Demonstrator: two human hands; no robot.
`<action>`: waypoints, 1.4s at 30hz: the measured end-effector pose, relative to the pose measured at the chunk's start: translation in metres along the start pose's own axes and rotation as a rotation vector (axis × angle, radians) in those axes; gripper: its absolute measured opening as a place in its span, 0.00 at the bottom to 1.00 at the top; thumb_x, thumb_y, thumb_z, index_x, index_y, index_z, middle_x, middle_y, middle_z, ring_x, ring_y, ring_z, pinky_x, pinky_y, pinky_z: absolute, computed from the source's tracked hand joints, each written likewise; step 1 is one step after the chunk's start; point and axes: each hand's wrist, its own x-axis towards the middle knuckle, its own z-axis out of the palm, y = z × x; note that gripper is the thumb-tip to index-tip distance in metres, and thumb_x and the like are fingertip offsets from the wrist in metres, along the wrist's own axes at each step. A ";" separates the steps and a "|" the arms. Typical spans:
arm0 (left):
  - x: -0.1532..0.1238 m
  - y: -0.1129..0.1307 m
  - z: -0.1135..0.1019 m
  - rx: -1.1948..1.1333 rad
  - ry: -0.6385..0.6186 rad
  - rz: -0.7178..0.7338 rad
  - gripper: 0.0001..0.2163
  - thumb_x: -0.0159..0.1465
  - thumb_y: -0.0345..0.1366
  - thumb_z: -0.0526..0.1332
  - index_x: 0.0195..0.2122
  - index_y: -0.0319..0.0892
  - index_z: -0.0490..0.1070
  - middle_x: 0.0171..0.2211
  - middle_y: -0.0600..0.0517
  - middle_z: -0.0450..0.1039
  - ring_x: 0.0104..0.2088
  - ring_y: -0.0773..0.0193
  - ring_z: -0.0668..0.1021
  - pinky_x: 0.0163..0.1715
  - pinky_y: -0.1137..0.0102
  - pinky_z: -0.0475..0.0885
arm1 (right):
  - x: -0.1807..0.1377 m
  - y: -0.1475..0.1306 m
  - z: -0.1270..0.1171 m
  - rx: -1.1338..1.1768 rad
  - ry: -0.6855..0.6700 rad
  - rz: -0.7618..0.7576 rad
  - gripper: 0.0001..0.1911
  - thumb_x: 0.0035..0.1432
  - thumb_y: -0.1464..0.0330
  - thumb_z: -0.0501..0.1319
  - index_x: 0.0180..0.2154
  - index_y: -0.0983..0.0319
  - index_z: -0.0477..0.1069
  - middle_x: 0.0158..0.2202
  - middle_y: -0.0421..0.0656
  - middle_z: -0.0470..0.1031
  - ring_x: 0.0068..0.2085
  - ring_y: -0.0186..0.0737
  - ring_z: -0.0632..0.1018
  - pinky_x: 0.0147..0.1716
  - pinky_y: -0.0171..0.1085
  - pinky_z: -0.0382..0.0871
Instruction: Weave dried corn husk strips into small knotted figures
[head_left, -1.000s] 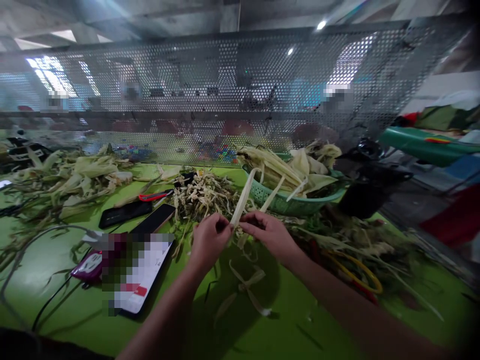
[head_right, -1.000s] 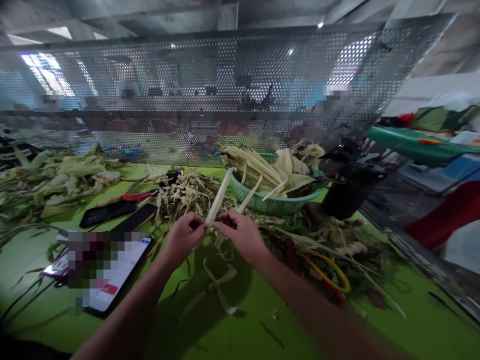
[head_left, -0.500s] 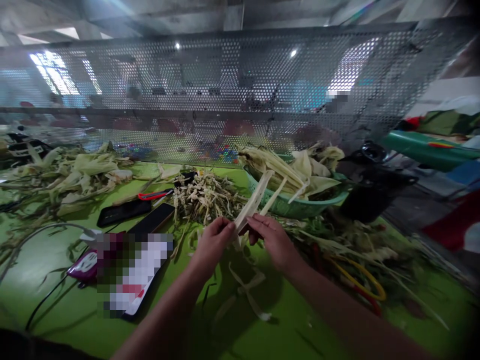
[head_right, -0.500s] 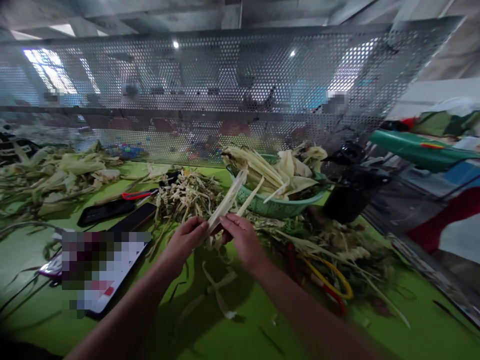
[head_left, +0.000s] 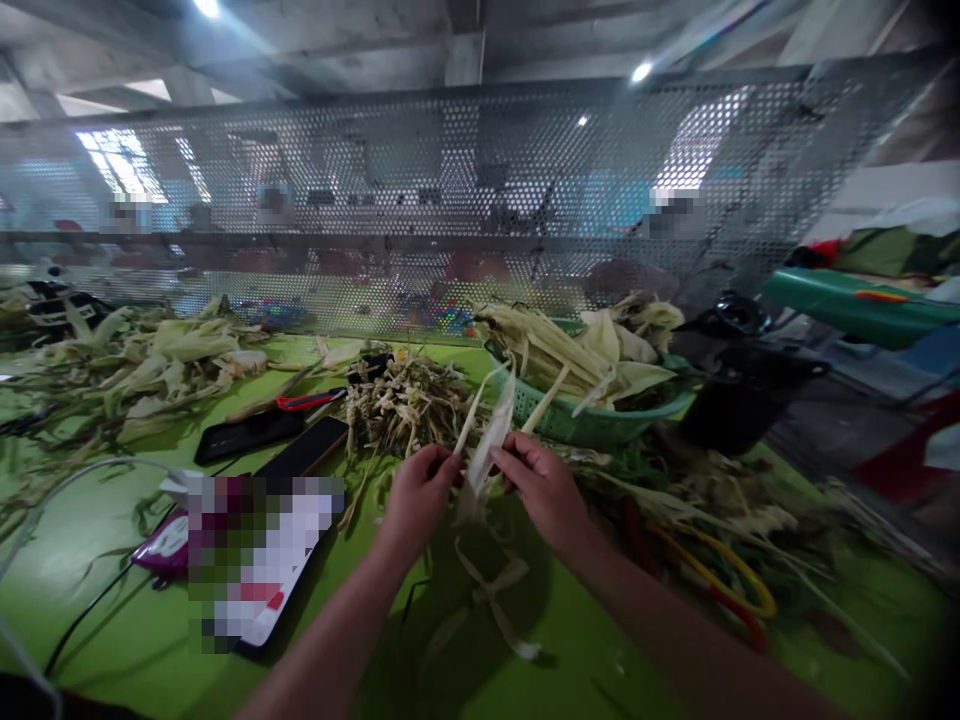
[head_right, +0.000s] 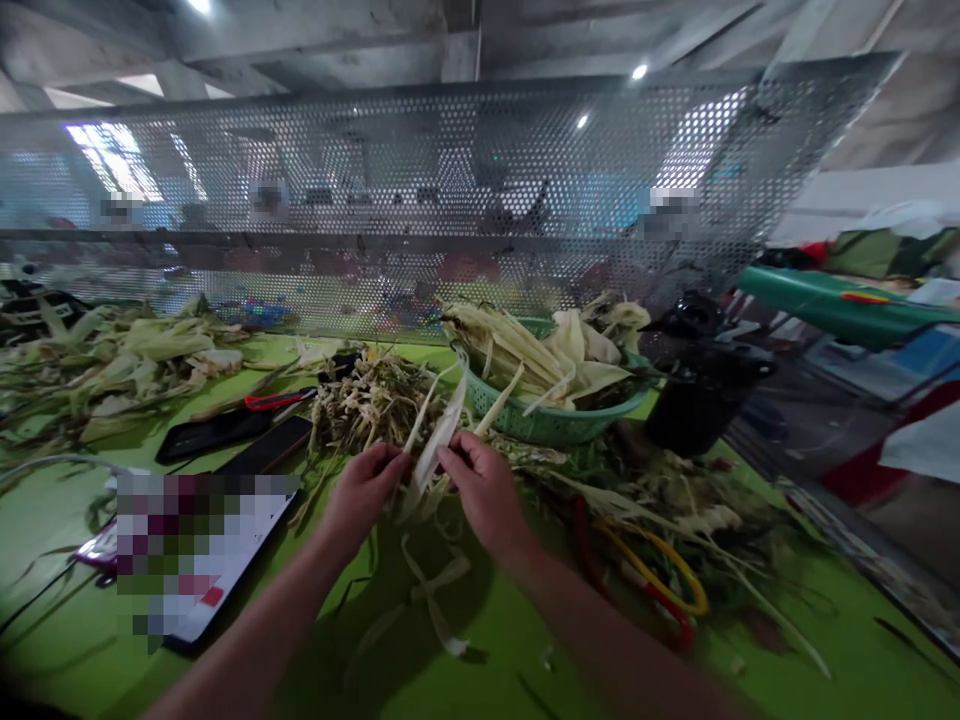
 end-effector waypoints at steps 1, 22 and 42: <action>0.002 -0.001 -0.003 0.011 0.022 0.005 0.13 0.57 0.46 0.58 0.27 0.39 0.69 0.21 0.54 0.69 0.21 0.70 0.66 0.22 0.75 0.59 | 0.001 0.000 -0.002 0.006 0.014 -0.006 0.12 0.55 0.60 0.59 0.27 0.62 0.68 0.23 0.37 0.67 0.24 0.33 0.66 0.25 0.33 0.62; -0.010 0.011 0.002 0.354 -0.090 0.229 0.06 0.57 0.34 0.56 0.24 0.40 0.67 0.21 0.56 0.64 0.25 0.69 0.65 0.26 0.74 0.57 | 0.005 -0.001 -0.002 0.223 0.021 0.073 0.13 0.48 0.60 0.66 0.32 0.63 0.71 0.24 0.37 0.68 0.24 0.32 0.64 0.24 0.32 0.60; -0.017 0.039 -0.049 -0.536 -0.294 -0.025 0.12 0.49 0.40 0.69 0.23 0.38 0.69 0.20 0.57 0.66 0.19 0.75 0.63 0.21 0.78 0.56 | 0.027 0.013 -0.032 0.404 0.299 0.130 0.14 0.47 0.59 0.66 0.27 0.63 0.70 0.23 0.39 0.71 0.20 0.28 0.66 0.18 0.29 0.60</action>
